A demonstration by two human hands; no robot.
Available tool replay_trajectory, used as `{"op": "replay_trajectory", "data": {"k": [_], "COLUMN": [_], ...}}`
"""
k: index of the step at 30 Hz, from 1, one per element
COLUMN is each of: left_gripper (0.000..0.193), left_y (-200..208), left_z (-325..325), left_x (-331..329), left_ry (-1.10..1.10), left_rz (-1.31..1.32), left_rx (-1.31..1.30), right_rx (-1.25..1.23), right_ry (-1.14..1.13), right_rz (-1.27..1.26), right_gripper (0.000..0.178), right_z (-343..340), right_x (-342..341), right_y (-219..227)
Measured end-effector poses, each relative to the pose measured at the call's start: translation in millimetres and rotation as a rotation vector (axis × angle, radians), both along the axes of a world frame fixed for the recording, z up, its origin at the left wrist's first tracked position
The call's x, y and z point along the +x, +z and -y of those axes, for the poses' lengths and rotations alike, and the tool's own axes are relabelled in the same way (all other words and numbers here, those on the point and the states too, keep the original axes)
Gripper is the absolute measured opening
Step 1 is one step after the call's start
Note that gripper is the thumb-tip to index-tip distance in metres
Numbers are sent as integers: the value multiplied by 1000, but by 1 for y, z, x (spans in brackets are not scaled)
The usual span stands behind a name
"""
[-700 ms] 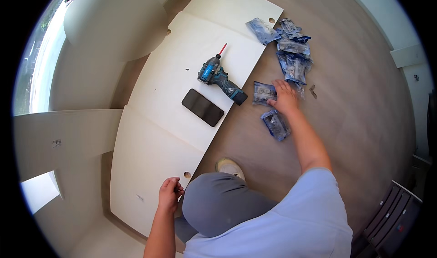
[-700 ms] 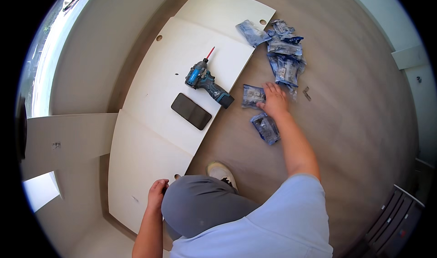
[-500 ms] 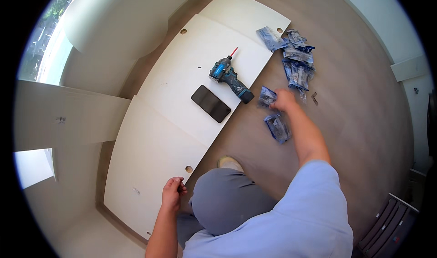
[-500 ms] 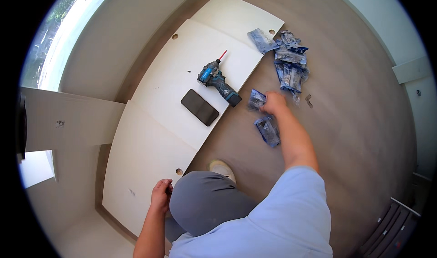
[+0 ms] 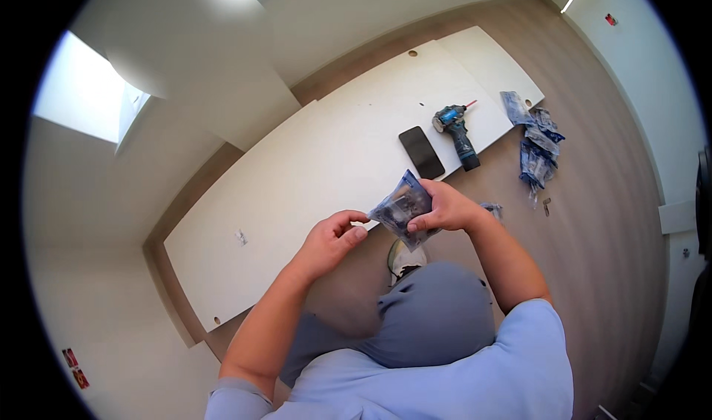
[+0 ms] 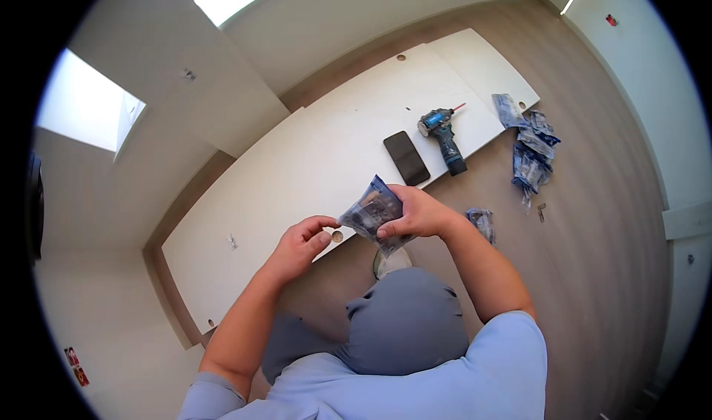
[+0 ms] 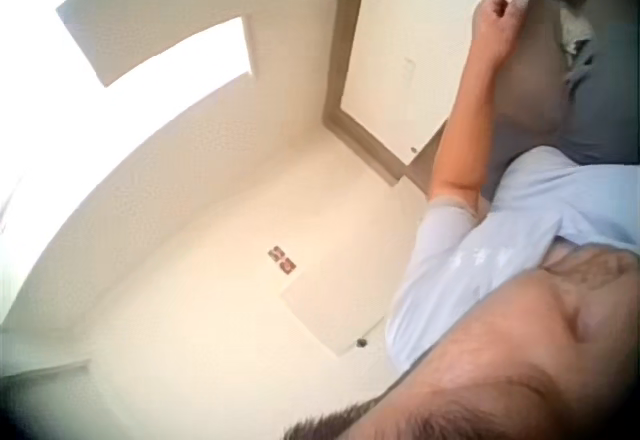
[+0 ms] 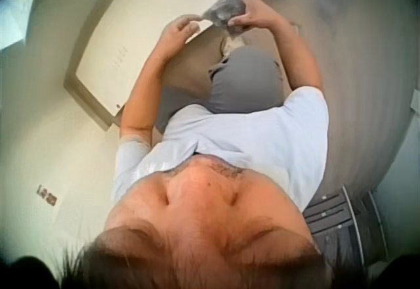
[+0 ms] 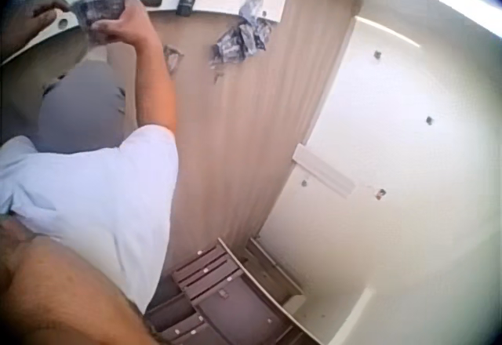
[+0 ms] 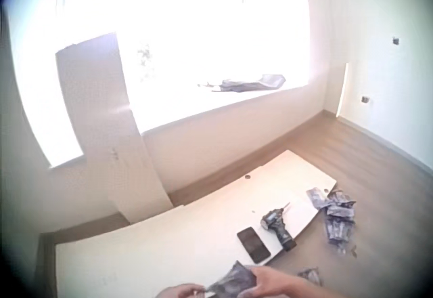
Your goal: The person removes metal hinges from plastic packaging, aligns them with pre-drilled holes on a white wooden panel, and fastens them using an electric screwdriver. They then lift a second white panel and place it on top of the first one.
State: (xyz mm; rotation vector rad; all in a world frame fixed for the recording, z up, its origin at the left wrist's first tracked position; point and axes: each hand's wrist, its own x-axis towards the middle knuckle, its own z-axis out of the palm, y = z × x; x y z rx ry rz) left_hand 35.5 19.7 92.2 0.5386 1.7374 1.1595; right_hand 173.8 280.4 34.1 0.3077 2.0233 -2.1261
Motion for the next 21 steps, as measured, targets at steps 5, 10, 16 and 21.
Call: {"op": "replay_trajectory", "data": {"k": [5, 10, 16, 21], "left_gripper": [18, 17, 18, 30], "left_y": [5, -11, -39, -53], "left_z": [52, 90, 90, 77], "left_x": [-6, 12, 21, 16], "left_ry": [57, 219, 301, 158], "left_rz": [-56, 72, 25, 35], "left_rx": [-64, 36, 47, -17], "right_rx": [-8, 19, 43, 97], "right_ry": [319, 595, 385, 378], "right_rz": [35, 87, 51, -37], "right_gripper": [61, 54, 25, 26], "right_z": [48, 84, 114, 110], "right_x": [-51, -78, -84, -80], "right_y": [11, 12, -16, -24]}}
